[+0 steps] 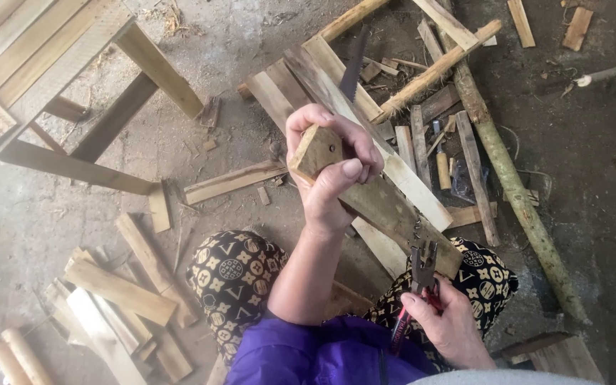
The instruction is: The person removes nails from a wooden plank using pliers, then uses a chisel to smooth the surface. They then use a hammer to tap the plank and continue chiseling.
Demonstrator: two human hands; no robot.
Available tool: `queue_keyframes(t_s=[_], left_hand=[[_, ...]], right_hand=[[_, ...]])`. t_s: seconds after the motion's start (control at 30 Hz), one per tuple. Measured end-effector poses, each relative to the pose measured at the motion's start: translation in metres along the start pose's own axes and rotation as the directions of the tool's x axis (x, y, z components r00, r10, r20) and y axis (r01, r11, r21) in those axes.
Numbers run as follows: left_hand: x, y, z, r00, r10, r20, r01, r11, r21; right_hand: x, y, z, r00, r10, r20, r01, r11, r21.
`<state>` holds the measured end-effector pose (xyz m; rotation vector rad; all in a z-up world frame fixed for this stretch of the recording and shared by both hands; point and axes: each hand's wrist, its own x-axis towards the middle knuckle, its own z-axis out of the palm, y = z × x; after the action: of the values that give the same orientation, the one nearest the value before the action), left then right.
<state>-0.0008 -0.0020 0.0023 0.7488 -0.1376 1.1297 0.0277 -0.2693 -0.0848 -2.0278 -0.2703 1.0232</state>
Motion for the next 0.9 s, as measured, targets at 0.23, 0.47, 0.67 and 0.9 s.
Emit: queue_keyframes(t_s=[0.23, 0.47, 0.67, 0.9], left_hand=[[-0.002, 0.002, 0.008, 0.998, 0.028, 0.059, -0.029, 0.999, 0.022], [-0.007, 0.005, 0.013, 0.998, -0.005, 0.059, 0.005, 1.0, -0.004], [-0.007, 0.004, 0.015, 0.996, 0.02, 0.087, -0.021, 1.0, 0.018], [-0.006, 0.005, 0.018, 0.991, 0.029, 0.131, -0.036, 0.998, 0.048]], right_hand=[[0.007, 0.034, -0.004, 0.983, -0.166, 0.076, 0.166, 0.986, 0.014], [0.009, 0.044, 0.008, 0.962, -0.275, 0.009, 0.273, 0.95, -0.153], [0.012, 0.053, 0.002, 0.987, -0.142, -0.074, 0.126, 0.974, -0.189], [0.021, 0.057, -0.019, 0.953, -0.3, 0.034, 0.3, 0.925, -0.232]])
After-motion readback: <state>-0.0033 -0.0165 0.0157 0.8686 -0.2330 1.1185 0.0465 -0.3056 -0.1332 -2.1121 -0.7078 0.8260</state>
